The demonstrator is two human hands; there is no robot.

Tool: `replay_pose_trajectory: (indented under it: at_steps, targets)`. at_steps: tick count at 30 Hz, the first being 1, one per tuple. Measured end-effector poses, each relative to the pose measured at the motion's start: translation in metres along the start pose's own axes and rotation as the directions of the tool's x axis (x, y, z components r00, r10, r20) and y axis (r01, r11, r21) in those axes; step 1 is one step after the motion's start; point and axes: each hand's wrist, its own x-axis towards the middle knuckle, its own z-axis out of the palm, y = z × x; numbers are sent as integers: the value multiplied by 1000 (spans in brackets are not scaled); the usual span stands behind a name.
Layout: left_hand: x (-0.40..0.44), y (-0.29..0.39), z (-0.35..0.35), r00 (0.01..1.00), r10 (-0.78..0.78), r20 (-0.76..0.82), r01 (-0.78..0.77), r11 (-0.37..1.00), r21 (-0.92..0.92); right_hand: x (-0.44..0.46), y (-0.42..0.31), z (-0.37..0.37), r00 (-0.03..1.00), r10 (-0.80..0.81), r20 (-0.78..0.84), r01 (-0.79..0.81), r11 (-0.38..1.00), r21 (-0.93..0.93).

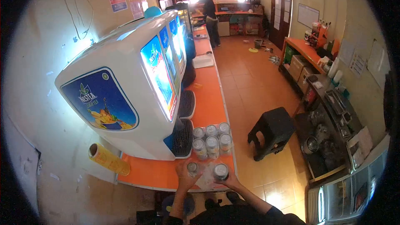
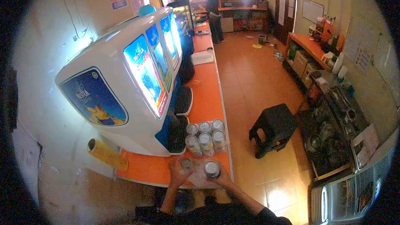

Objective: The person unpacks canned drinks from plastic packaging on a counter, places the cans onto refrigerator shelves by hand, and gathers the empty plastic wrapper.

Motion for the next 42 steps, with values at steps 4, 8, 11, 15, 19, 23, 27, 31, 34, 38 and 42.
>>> replay_pose_trajectory:
  at_steps: [4,8,11,15,19,23,27,31,34,38,42]
  targets:
    - [-15,-44,25,973,-171,153,157,982,102,-16,3,-1,996,93,-16,-92,994,59]
    - [-11,-56,28,873,-388,295,430,898,-94,-43,21,0,982,145,-119,-140,989,47]
    - [-23,-65,28,883,-459,99,467,836,-287,-58,32,-1,970,236,-59,-230,968,103]
    - [-39,-88,27,887,-449,-106,366,826,-429,-44,21,7,937,297,187,-333,920,209]
    - [-22,-68,4,669,-503,-547,279,852,-443,-28,80,21,944,269,190,-297,945,137]
    - [-5,-12,-39,555,-257,-791,278,954,-116,-35,57,3,940,235,246,-291,931,222]
    - [-14,66,-23,558,-326,-763,186,945,-268,-99,-29,-69,962,230,150,-267,913,308]
    - [-30,143,59,714,-299,-633,36,919,-393,-172,-54,-174,991,130,12,-129,957,261]
    - [-43,241,137,877,-289,-384,-36,757,-652,-236,-28,-256,954,-55,-293,94,988,121]
    - [-60,353,246,993,-115,-36,31,535,-844,-338,-44,-349,762,-126,-635,97,992,-81]
    - [-91,504,318,919,142,368,327,250,-911,-438,-60,-415,379,-187,-906,-28,977,-213]
